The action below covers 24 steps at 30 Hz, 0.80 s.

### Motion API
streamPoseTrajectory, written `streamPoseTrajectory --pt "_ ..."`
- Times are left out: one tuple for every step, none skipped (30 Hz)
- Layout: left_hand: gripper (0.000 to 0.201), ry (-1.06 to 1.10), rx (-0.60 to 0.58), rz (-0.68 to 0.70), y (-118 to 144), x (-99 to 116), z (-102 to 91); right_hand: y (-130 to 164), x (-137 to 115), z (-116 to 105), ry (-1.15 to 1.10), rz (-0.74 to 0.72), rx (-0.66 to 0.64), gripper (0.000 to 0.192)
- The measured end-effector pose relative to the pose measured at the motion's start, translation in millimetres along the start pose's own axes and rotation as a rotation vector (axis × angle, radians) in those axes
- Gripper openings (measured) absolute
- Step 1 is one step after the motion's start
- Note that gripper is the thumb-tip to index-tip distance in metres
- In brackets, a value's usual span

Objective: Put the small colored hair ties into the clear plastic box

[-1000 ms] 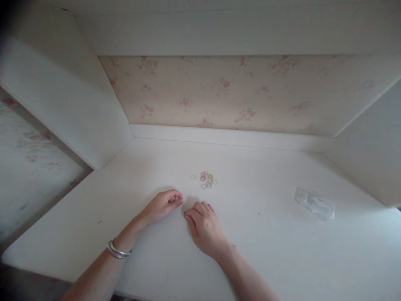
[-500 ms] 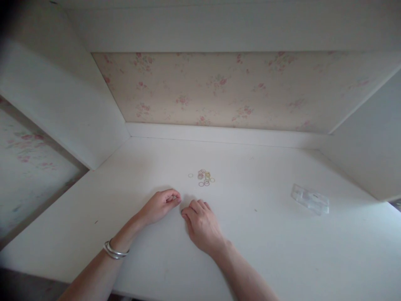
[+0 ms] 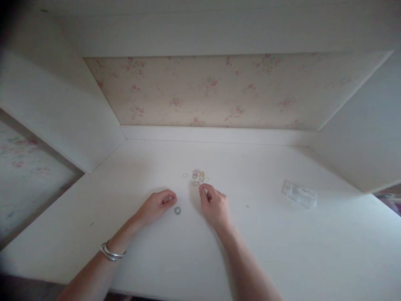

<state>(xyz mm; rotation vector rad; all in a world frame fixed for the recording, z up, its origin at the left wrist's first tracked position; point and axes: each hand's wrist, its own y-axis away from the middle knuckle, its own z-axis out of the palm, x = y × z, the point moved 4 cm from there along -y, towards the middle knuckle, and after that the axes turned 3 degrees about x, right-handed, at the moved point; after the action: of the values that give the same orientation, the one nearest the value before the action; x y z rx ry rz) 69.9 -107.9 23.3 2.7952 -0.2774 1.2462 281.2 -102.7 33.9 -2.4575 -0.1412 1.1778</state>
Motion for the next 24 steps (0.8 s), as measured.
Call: streamPoseTrajectory --pt "0.03 -0.009 0.013 -0.006 -1 0 0.7 -6 8 -5 -0.005 0.075 0.052 0.036" --pt "0.031 -0.016 0.031 -0.014 -4 0 1.4 -11 16 -8 -0.014 0.135 0.088 0.038" --pt "0.032 -0.028 0.052 -0.022 -7 0 1.9 -15 23 -11 -0.027 0.182 0.112 0.039" --pt "0.033 -0.048 0.076 -0.028 -11 0 2.3 -18 29 -12 -0.044 0.219 0.127 0.039" --pt "0.034 -0.077 0.1 -0.028 -16 1 2.4 -21 35 -13 -0.063 0.249 0.136 0.039" --pt "0.033 -0.115 0.12 -0.024 -23 1 2.5 -22 39 -13 -0.083 0.271 0.141 0.039" --pt "0.032 -0.162 0.135 -0.019 -29 2 2.6 -23 42 -13 -0.102 0.286 0.143 0.039" --pt "0.031 -0.221 0.143 -0.019 -36 4 2.8 -24 45 -12 -0.12 0.293 0.141 0.038" --pt "0.031 -0.288 0.148 -0.026 -44 5 2.8 -24 47 -11 -0.136 0.295 0.136 0.038" --pt "0.032 -0.364 0.151 -0.042 -51 5 2.7 -25 48 -10 -0.15 0.295 0.128 0.038" --pt "0.033 -0.431 0.152 -0.056 -58 6 2.7 -25 49 -9 -0.165 0.295 0.12 0.039" --pt "0.034 -0.477 0.154 -0.065 -64 7 2.7 -25 49 -8 -0.179 0.297 0.114 0.039" --pt "0.034 -0.511 0.155 -0.068 -69 9 3.0 -25 50 -8 -0.191 0.3 0.107 0.04" --pt "0.033 -0.53 0.155 -0.062 -73 10 3.6 -26 50 -8 -0.201 0.304 0.103 0.04" --pt "0.031 -0.542 0.154 -0.053 -76 12 4.5 -27 51 -9 -0.209 0.306 0.098 0.04" --pt "0.03 -0.558 0.151 -0.042 -77 13 5.6 -27 51 -9 -0.213 0.308 0.094 0.04" --pt "0.03 -0.575 0.148 -0.03 -78 14 6.9 -28 51 -9 -0.215 0.31 0.092 0.039" --pt "0.03 -0.592 0.145 -0.019 -77 15 8.2 -29 52 -9 -0.215 0.313 0.092 0.038" --pt "0.031 -0.607 0.143 -0.009 -76 16 9.4 -29 52 -9 -0.215 0.317 0.093 0.037" --pt "0.032 -0.622 0.141 -0.001 -75 17 10.5 -30 52 -9 -0.215 0.322 0.093 0.036" --pt "0.032 -0.635 0.139 0.005 -74 17 11.3 -30 53 -9 -0.215 0.327 0.092 0.035" --pt "0.033 -0.646 0.136 0.01 -74 17 11.9 -31 53 -9 -0.215 0.33 0.092 0.035" --pt "0.033 -0.655 0.132 0.014 -74 17 12.2 -31 53 -8 -0.216 0.331 0.09 0.034" --pt "0.033 -0.663 0.126 0.017 -75 16 12.2 -31 53 -8 -0.217 0.33 0.088 0.034"
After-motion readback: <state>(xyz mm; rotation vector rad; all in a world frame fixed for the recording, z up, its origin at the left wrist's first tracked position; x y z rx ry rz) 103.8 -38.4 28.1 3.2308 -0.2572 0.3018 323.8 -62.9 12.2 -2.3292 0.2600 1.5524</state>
